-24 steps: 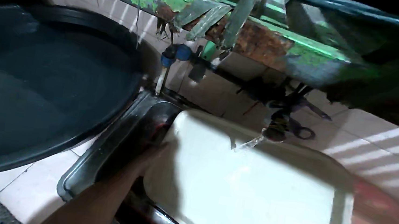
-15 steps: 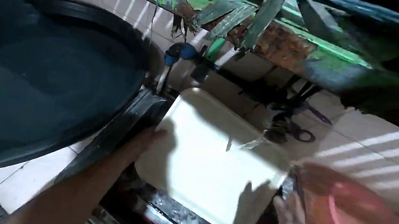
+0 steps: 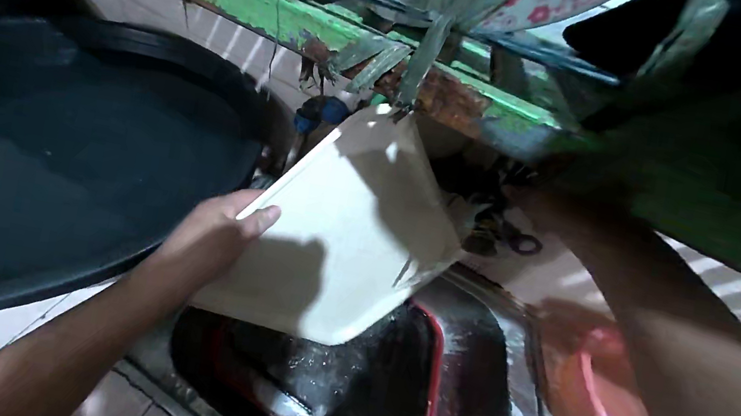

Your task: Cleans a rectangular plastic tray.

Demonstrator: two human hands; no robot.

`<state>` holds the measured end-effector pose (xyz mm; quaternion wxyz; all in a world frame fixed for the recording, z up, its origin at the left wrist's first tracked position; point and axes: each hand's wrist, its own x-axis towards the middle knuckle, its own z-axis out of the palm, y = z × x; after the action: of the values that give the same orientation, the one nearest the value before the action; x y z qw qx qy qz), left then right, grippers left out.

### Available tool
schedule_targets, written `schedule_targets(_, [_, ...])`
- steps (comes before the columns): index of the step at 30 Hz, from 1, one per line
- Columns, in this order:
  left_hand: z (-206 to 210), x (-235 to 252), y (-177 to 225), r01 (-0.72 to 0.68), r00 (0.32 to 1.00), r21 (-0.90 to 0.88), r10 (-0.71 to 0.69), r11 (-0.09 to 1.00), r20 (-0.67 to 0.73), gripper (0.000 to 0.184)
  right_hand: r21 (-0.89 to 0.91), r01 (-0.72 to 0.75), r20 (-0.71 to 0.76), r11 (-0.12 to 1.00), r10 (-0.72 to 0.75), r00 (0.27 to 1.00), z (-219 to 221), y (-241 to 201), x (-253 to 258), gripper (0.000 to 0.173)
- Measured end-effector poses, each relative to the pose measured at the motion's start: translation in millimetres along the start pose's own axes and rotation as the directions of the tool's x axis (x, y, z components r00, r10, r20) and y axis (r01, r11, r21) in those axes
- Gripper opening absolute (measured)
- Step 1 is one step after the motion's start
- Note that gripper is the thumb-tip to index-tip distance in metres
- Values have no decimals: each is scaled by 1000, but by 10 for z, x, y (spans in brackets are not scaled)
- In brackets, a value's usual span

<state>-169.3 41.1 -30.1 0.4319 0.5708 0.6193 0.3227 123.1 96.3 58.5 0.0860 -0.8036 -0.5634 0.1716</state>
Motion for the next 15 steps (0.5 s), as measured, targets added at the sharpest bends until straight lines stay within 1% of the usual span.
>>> schedule_targets(1, [-33, -64, -14, -33, 999, 52, 33, 998, -8, 30, 20, 79, -17, 997, -78, 997, 51, 180, 117, 37])
schedule_targets(2, [-51, -116, -70, -114, 993, 99, 116, 989, -21, 28, 44, 201, -44, 979, -199, 979, 154, 482, 303, 37])
schedule_targets(3, [-58, -155, -163, -235, 970, 144, 242, 961, -34, 25, 60, 329, -125, 942, -320, 939, 316, 844, 538, 35])
schedule_targets(4, [-62, -187, -256, -343, 934, 184, 356, 921, -41, 24, 98, 385, -184, 917, -364, 913, 456, 1049, 666, 32])
schedule_targets(5, [-61, -223, -311, -404, 905, 225, 423, 887, -39, 25, 74, 373, -171, 925, -357, 918, 521, 1113, 635, 30])
schedule_targets(7, [-80, -355, -261, -487, 860, 314, 510, 815, 11, 26, -37, 203, -8, 979, -203, 979, 320, 855, 133, 41])
schedule_targets(8, [-101, -455, -154, -515, 843, 371, 535, 773, 56, 26, -63, 140, -5, 988, -141, 990, 223, 787, -149, 45])
schedule_targets(9, [-129, -555, -30, -533, 830, 440, 547, 723, 108, 27, -95, 119, -15, 988, -121, 993, 193, 832, -363, 49])
schedule_targets(10, [-157, -651, 106, -537, 828, 512, 535, 670, 168, 30, -144, 97, -23, 985, -101, 995, 169, 917, -569, 54])
schedule_targets(11, [-183, -735, 248, -535, 831, 577, 508, 618, 226, 33, -149, 69, -17, 986, -73, 997, 125, 1016, -759, 62])
schedule_targets(12, [-210, -813, 393, -527, 839, 629, 466, 571, 280, 36, -99, 71, -15, 993, -73, 997, 98, 1153, -924, 65])
schedule_targets(13, [-239, -889, 537, -521, 847, 664, 418, 537, 327, 38, -40, 104, 3, 994, -104, 995, 85, 1309, -1082, 69])
schedule_targets(14, [-276, -957, 653, -541, 835, 675, 412, 501, 364, 38, 14, 141, 38, 990, -142, 989, 73, 1450, -1263, 72])
schedule_targets(15, [-321, -1031, 756, -574, 812, 671, 432, 469, 393, 38, 61, 167, 73, 984, -171, 983, 71, 1574, -1472, 72])
